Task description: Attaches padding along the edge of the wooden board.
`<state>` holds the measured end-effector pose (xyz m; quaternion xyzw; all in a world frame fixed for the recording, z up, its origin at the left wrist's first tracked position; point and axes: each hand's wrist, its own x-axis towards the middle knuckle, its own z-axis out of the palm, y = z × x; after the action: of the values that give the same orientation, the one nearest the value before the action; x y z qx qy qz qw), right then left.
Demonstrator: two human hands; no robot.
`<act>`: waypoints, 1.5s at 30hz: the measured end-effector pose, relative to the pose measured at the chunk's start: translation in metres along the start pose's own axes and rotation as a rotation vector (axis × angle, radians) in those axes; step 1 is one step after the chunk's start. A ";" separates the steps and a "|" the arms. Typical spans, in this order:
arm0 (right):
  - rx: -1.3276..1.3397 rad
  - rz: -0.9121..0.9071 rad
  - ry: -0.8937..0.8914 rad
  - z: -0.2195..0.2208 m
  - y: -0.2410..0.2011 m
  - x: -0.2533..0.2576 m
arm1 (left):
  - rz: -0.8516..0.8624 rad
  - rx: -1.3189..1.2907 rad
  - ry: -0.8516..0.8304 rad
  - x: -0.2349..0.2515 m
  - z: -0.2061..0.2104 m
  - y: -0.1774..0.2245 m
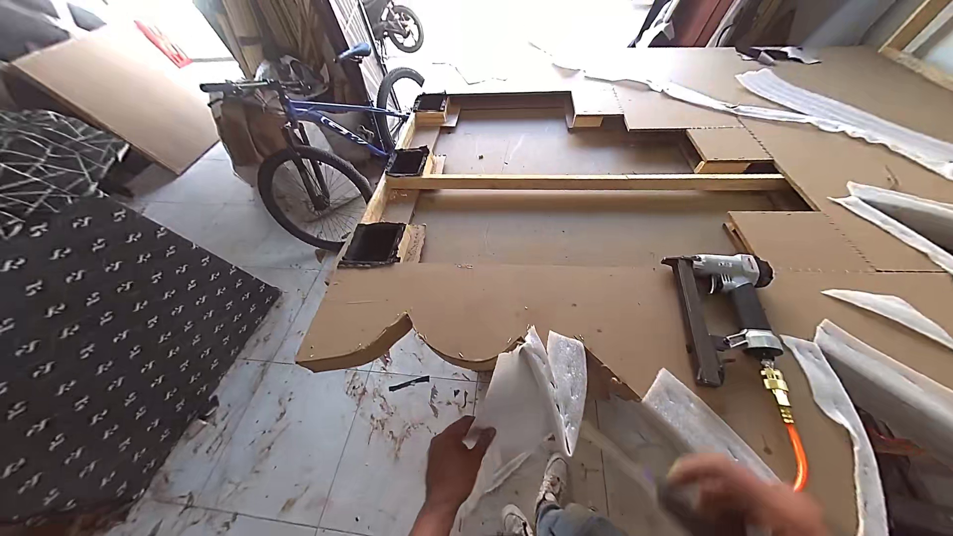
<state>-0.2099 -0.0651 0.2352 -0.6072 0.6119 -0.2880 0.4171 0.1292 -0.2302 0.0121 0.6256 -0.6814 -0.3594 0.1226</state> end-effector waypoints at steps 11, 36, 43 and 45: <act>-0.995 0.313 0.293 -0.087 0.033 0.252 | 0.525 0.518 0.352 0.056 -0.194 0.013; -0.956 -0.095 0.204 0.114 -0.067 0.206 | 1.082 0.512 -0.095 0.114 -0.224 -0.014; -0.918 -0.171 0.535 0.168 -0.020 0.206 | 1.083 0.580 -0.052 0.114 -0.226 -0.017; -0.893 -0.159 0.538 0.161 -0.021 0.209 | 1.051 0.456 -0.035 0.124 -0.233 -0.014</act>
<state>-0.0427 -0.2479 0.1415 -0.6749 0.7126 -0.1755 -0.0770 0.2609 -0.4249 0.1340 0.2075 -0.9632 -0.1044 0.1352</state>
